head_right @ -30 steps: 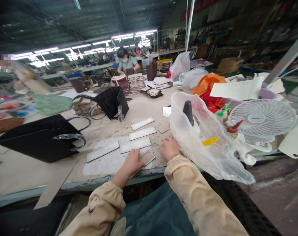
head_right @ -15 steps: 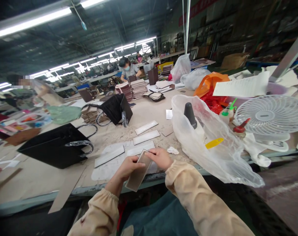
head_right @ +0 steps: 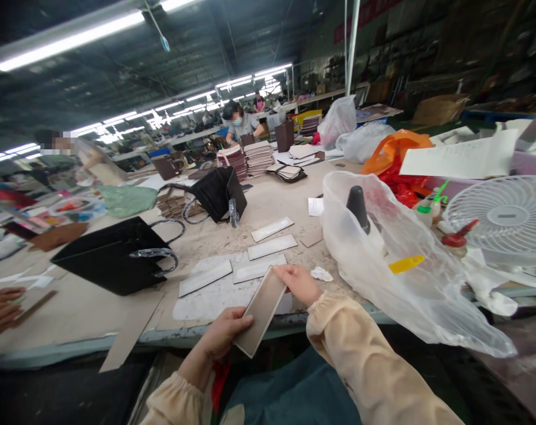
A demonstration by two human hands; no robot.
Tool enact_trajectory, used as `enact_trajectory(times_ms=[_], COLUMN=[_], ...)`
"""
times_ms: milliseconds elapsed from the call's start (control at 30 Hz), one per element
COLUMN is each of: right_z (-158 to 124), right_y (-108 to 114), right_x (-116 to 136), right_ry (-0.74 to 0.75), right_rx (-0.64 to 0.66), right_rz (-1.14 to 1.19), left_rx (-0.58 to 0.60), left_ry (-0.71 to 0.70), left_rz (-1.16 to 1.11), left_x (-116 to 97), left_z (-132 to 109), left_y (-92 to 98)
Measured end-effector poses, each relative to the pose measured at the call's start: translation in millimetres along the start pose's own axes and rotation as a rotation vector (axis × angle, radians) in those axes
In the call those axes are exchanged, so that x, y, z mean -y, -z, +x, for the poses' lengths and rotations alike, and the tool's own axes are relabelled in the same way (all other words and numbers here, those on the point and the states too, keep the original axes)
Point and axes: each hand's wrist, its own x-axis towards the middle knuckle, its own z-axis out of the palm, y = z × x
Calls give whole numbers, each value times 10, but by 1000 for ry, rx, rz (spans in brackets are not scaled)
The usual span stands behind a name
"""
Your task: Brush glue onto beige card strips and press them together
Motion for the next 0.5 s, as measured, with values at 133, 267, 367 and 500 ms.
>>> enact_trajectory(times_ms=[133,267,367,500], right_z=[5,15,32,135], right_y=[-23,-65,-64,77], right_x=[-10,-58,-101,-240], right_ry=[117,47,25,190], right_rx=[-94,-62,-29,-179], right_rz=[-300,-201,-141,-393], left_rx=[-23,-36,-114,-286], left_ry=[-11,-29,-61,-144], left_rz=[-7,-52,-73,-102], left_x=[100,38,-176,-594], left_z=[5,-29,-43,156], left_y=[-30,53,290,805])
